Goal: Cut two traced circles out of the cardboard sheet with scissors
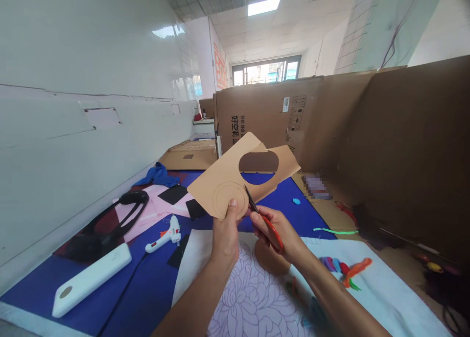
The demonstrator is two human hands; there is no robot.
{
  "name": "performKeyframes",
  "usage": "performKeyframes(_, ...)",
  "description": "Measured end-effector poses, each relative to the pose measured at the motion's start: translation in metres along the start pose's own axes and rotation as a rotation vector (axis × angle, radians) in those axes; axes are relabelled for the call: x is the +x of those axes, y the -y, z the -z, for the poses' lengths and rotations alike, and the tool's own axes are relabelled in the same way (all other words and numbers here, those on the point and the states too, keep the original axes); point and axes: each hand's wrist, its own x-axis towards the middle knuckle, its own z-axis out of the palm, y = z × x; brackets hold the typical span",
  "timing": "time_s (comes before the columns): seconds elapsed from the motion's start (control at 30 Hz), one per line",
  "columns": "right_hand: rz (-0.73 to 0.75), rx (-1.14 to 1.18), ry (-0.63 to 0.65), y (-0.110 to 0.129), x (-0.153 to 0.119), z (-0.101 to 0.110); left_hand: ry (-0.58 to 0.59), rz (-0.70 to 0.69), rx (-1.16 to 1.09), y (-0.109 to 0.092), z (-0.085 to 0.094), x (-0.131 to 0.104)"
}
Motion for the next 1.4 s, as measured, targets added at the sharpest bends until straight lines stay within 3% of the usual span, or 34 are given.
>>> performKeyframes(1.4, 0.023, 0.013, 0.010, -0.0020, 0.0027, 0.0067, 0.048, 0.024, 0.045, -0.0046, 0.0037, 0.0083)
